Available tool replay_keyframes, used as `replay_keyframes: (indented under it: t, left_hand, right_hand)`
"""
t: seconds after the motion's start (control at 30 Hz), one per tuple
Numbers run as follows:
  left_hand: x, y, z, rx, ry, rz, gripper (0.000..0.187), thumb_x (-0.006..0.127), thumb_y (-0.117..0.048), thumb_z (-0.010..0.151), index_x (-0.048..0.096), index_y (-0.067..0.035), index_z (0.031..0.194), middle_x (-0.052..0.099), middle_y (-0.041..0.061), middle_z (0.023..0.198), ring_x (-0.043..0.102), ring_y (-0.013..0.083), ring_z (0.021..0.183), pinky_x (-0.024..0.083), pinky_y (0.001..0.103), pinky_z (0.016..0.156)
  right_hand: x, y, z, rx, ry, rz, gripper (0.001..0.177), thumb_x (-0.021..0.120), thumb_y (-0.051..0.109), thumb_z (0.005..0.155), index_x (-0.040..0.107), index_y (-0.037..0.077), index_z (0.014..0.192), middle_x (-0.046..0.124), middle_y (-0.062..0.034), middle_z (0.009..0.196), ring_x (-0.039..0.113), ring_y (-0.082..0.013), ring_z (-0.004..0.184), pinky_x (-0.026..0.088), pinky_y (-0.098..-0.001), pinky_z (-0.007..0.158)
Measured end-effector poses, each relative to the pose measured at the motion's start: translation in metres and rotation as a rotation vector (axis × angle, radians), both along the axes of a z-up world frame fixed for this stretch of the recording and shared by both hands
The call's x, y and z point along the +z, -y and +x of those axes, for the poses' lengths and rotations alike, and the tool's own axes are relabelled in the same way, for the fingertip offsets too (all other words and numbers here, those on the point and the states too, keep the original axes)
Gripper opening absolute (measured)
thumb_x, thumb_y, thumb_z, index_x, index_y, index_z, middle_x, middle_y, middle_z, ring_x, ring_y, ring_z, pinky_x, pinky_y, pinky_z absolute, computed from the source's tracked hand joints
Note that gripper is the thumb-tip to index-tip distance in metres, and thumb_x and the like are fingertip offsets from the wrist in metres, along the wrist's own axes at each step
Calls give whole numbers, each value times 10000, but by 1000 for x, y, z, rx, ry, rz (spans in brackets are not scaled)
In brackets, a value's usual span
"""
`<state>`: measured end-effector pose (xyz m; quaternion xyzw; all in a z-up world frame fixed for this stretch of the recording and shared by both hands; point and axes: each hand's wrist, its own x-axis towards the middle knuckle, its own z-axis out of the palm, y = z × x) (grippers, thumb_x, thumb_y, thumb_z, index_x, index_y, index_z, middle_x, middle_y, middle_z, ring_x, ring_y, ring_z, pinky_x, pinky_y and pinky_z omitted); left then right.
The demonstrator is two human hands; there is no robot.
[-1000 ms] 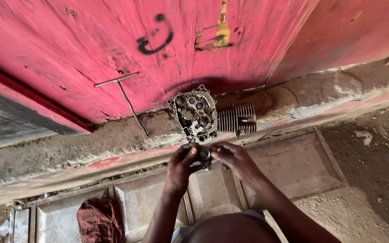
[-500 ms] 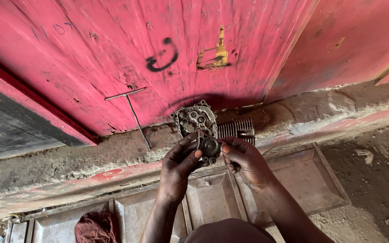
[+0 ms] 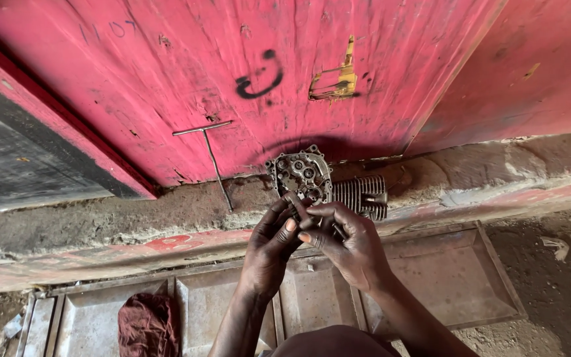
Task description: The person works on a disassembled engine block placed on the ground, using a T-handle wrench to tighten bolts on the cylinder head. They manipulate internal components with their hands and use a metal rod to adjust parts within the engine casing.
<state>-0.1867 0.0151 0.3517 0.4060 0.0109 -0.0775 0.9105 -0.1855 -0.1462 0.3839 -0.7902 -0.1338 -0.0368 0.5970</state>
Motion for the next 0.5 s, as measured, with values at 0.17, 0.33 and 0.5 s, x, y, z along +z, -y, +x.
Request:
replay_keyframes:
  t: [0.17,0.33,0.5]
  left_hand:
    - [-4,-4,-5,-46,59,-81,584,704,-250,891,528,-38,1406,578,220,1458,606,354,1273,497,474,1054]
    - [-13,-5,-2,-78,37,-164,644,746,-277,859,524,-44,1417,591,240,1414,680,422,1115,553,432,932]
    - [-20,-1,7,-127,65,-274,702,723,-248,881,450,-43,1495,552,238,1457,610,489,1221,522,465,999]
  right_hand:
    - [-8,19,-3,100,-157,267,296,744,106,854,714,99,1148,680,-35,841,623,-140,659,554,-294,562]
    - [-36,50,4,68,-519,937,210,689,187,923,633,52,1075,630,-31,798,559,-115,627,412,-241,461]
    - [-39,61,-17,44,-649,1022,121,644,127,955,596,45,1030,587,-18,791,474,-71,560,355,-205,409]
